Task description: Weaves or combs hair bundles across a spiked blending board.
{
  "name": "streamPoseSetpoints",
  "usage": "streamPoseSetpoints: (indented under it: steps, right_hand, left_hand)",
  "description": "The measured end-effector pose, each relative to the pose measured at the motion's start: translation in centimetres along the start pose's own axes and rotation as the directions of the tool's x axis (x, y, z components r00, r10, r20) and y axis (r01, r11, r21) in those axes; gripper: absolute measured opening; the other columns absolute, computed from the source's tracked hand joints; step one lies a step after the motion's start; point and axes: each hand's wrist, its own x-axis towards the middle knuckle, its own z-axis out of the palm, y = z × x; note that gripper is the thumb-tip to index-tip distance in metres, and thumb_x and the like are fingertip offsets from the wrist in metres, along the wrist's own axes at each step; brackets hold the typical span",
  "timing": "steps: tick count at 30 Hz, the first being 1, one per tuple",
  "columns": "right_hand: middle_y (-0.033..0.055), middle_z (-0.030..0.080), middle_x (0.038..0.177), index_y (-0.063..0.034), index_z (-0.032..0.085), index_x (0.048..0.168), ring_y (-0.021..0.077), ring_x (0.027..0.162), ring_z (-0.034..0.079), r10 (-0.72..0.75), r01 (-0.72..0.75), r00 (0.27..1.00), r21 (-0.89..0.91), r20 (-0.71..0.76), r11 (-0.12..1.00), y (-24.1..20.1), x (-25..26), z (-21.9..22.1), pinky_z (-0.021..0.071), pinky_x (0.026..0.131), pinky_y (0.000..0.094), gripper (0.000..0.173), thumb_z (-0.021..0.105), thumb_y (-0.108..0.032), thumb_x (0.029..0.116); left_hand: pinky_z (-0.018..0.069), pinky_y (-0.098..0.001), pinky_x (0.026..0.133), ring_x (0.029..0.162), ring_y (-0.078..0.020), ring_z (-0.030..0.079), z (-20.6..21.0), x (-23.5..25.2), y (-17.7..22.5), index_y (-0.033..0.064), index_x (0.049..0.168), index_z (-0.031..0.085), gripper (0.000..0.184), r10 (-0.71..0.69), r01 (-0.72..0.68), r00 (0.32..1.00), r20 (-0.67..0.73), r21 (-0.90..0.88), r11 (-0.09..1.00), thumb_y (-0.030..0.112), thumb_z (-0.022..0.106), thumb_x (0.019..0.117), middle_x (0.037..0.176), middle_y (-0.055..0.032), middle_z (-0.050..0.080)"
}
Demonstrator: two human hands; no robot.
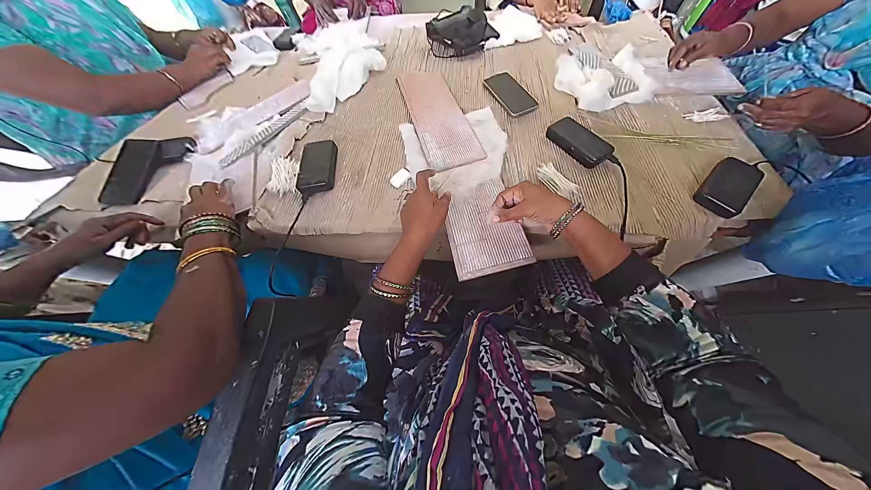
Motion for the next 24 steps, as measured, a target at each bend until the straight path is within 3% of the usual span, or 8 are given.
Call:
streamPoseSetpoints:
  steps: [3,5,7,12,19,21,22,24]
  right_hand:
    - [0.0029,0.065,0.080,0.0003,0.071,0.101,0.0074,0.071,0.059,0.012,0.013,0.997,-0.327,0.075,0.945,-2.1,1.8,1.0,0.0509,0.070,0.0266,0.016,0.077,0.000,0.0859]
    - [0.0164,0.070,0.102,-0.0005,0.068,0.121,0.0283,0.095,0.065,0.020,0.021,0.998,-0.581,0.064,0.813,-2.3,2.8,1.0,0.0514,0.091,0.0498,0.041,0.083,-0.012,0.0846]
    - [0.0234,0.064,0.118,-0.0013,0.061,0.135,0.0394,0.111,0.061,0.011,0.019,0.999,-0.657,0.042,0.754,-1.8,3.5,0.5,0.0465,0.099,0.0591,0.063,0.088,-0.020,0.0811]
    - [0.0237,0.061,0.124,-0.0056,0.059,0.137,0.0399,0.109,0.062,-0.128,0.049,0.989,-0.665,-0.069,0.745,0.0,3.2,0.0,0.0497,0.094,0.0592,0.077,0.093,-0.029,0.0727]
    - [0.0238,0.063,0.119,-0.0035,0.063,0.133,0.0423,0.105,0.063,-0.409,0.168,0.899,-0.743,-0.154,0.648,2.0,1.5,0.3,0.0484,0.087,0.0637,0.082,0.093,-0.044,0.0676]
    - [0.0224,0.063,0.124,-0.0019,0.061,0.135,0.0415,0.110,0.062,-0.468,0.217,0.872,-0.743,-0.144,0.633,1.9,1.1,0.3,0.0467,0.087,0.0637,0.075,0.081,-0.049,0.0809]
    - [0.0215,0.062,0.131,-0.0009,0.058,0.138,0.0405,0.116,0.061,-0.495,0.247,0.861,-0.751,-0.121,0.613,1.9,0.8,0.5,0.0461,0.091,0.0635,0.071,0.067,-0.054,0.0917]
    - [0.0172,0.052,0.153,-0.0014,0.049,0.150,0.0366,0.138,0.052,-0.484,0.274,0.874,-0.777,-0.045,0.567,1.9,-0.1,1.6,0.0369,0.112,0.0619,0.073,0.037,-0.057,0.1045]
  left_hand:
    - [0.0462,-0.0549,0.060,0.062,-0.0337,0.055,-0.4,-2.8,-0.9,0.0056,0.141,0.049,0.040,0.150,-0.152,0.987,-0.054,-0.049,0.987,0.032,0.041,0.1119,0.072,-0.0151,0.055]
    - [0.0497,-0.0611,0.071,0.076,-0.0380,0.064,-1.0,-4.2,-1.0,0.0013,0.127,0.060,0.036,0.197,-0.197,0.980,-0.016,0.019,0.980,0.024,0.036,0.1130,0.084,-0.0198,0.064]
    - [0.0509,-0.0655,0.081,0.091,-0.0420,0.069,-1.4,-5.7,-0.8,0.0003,0.121,0.067,0.033,0.197,-0.199,0.980,0.026,0.137,0.970,0.017,0.040,0.1117,0.096,-0.0229,0.071]
    - [0.0535,-0.0634,0.087,0.102,-0.0407,0.072,0.5,-8.3,-1.0,0.0051,0.129,0.070,0.032,0.273,-0.266,0.962,0.001,0.238,0.934,0.008,0.049,0.1060,0.113,-0.0204,0.074]
    - [0.0557,-0.0593,0.079,0.095,-0.0398,0.073,3.3,-8.8,-0.8,0.0087,0.128,0.073,0.034,0.308,-0.301,0.951,0.037,0.352,0.886,0.005,0.051,0.1019,0.104,-0.0197,0.075]
    - [0.0553,-0.0586,0.077,0.092,-0.0398,0.073,3.4,-8.9,-0.8,0.0100,0.128,0.073,0.034,0.311,-0.301,0.950,0.034,0.374,0.877,0.005,0.053,0.1007,0.100,-0.0197,0.074]
    - [0.0556,-0.0582,0.075,0.090,-0.0398,0.073,3.4,-8.9,-1.0,0.0108,0.128,0.074,0.034,0.322,-0.306,0.946,0.022,0.380,0.873,0.005,0.053,0.1004,0.098,-0.0195,0.074]
    - [0.0557,-0.0581,0.073,0.087,-0.0396,0.073,3.5,-8.8,-1.5,0.0127,0.128,0.074,0.035,0.338,-0.315,0.941,0.007,0.381,0.869,0.006,0.054,0.1003,0.095,-0.0192,0.074]
